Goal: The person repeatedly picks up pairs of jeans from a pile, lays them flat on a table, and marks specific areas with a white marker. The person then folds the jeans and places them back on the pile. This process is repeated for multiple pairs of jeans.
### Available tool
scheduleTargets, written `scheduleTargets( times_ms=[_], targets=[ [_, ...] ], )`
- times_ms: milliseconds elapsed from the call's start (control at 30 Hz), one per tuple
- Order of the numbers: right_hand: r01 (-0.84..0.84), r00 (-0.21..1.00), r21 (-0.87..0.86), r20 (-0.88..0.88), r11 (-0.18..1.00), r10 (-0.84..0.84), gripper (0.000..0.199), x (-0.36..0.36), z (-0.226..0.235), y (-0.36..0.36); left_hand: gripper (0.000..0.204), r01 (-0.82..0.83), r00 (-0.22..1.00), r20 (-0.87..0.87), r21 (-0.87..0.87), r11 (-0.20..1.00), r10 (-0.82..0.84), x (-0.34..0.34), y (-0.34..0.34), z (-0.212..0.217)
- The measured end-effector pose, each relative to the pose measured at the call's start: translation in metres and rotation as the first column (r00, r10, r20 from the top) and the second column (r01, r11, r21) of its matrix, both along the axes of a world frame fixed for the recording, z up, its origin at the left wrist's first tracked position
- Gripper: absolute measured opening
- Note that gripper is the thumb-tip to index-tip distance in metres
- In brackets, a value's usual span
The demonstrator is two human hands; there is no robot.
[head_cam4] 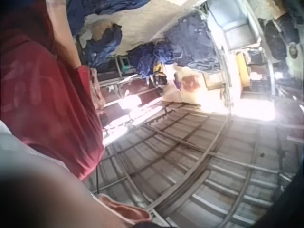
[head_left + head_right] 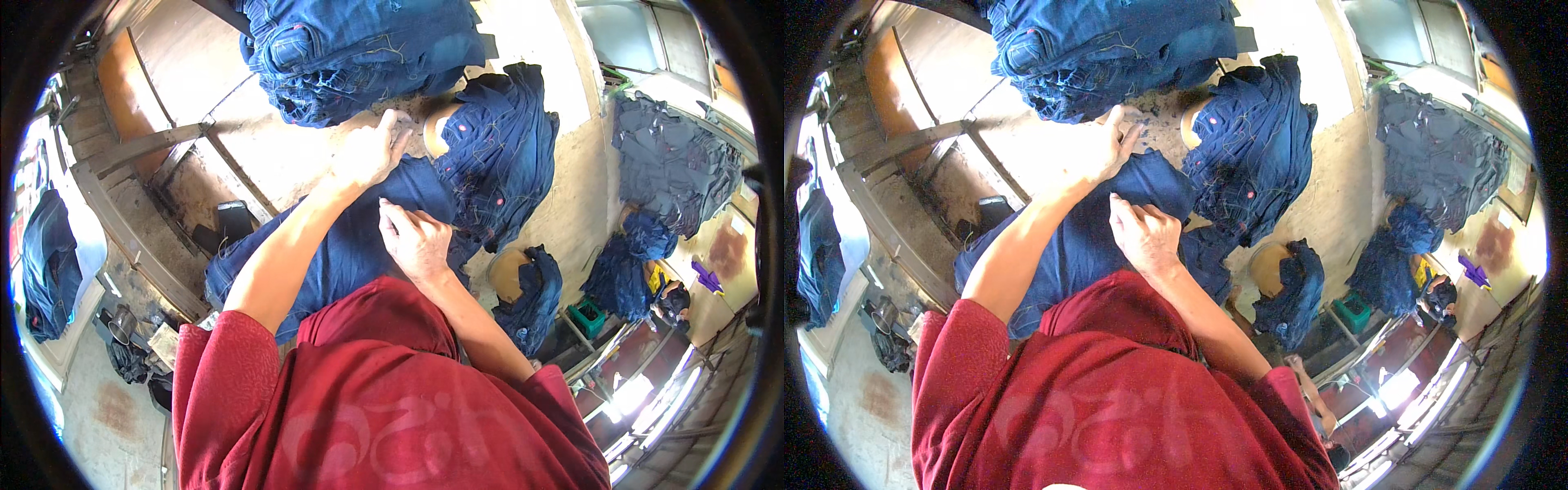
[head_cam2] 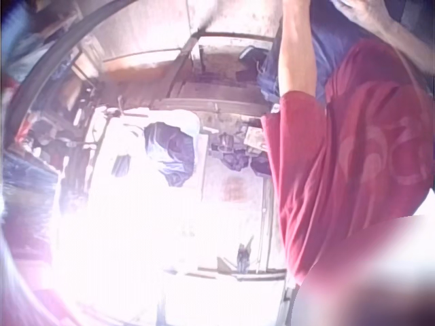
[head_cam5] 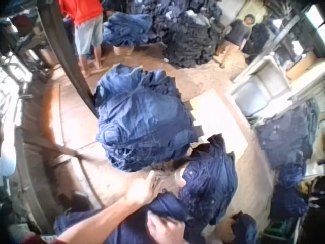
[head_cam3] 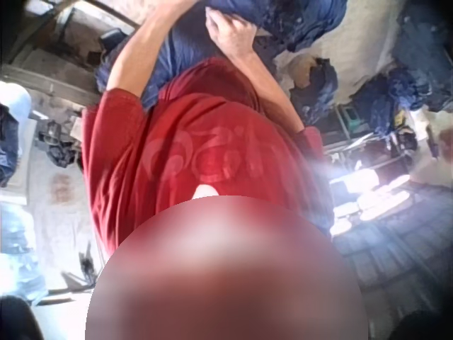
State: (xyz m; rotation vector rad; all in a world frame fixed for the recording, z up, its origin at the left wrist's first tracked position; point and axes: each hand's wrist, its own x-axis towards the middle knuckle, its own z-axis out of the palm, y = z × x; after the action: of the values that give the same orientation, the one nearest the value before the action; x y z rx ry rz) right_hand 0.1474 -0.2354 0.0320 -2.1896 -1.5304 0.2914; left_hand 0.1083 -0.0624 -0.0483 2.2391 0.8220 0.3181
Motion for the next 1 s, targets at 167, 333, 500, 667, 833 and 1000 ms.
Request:
scheduleTargets(
  times_ms=[167,333,500,667,833,1000],
  targets=[
    [-0.005,1.000,-0.115,-0.011,0.993,0.004,0.018,-0.004,0.024,-0.018,0.046,0.011,1.000,-0.015,0.052,0.999,-0.010,-0.001,0.000,-0.006],
    [0.078,0.981,-0.067,-0.173,0.995,-0.089,0.015,-0.001,0.032,-0.028,0.048,-0.015,0.998,0.061,0.085,0.996,0.010,-0.002,-0.001,-0.011],
    [0.023,0.999,-0.018,-0.041,1.000,-0.023,0.014,0.003,0.006,-0.004,0.045,-0.011,1.000,0.026,0.083,0.997,0.009,-0.001,-0.002,-0.009],
    [-0.032,0.999,-0.189,0.005,0.981,0.034,0.008,0.001,0.025,-0.016,0.045,-0.019,0.993,0.115,0.086,0.996,0.009,0.000,-0.001,-0.010],
    [0.030,0.995,-0.087,-0.094,0.996,-0.038,0.007,0.005,0.022,-0.016,0.044,-0.004,1.000,0.030,0.093,0.996,0.001,0.001,-0.001,-0.012],
    [-0.006,1.000,-0.105,-0.027,0.994,0.003,0.008,0.006,0.012,-0.012,0.043,-0.009,0.999,0.045,0.090,0.996,0.005,0.001,-0.001,-0.006]
  ],
)
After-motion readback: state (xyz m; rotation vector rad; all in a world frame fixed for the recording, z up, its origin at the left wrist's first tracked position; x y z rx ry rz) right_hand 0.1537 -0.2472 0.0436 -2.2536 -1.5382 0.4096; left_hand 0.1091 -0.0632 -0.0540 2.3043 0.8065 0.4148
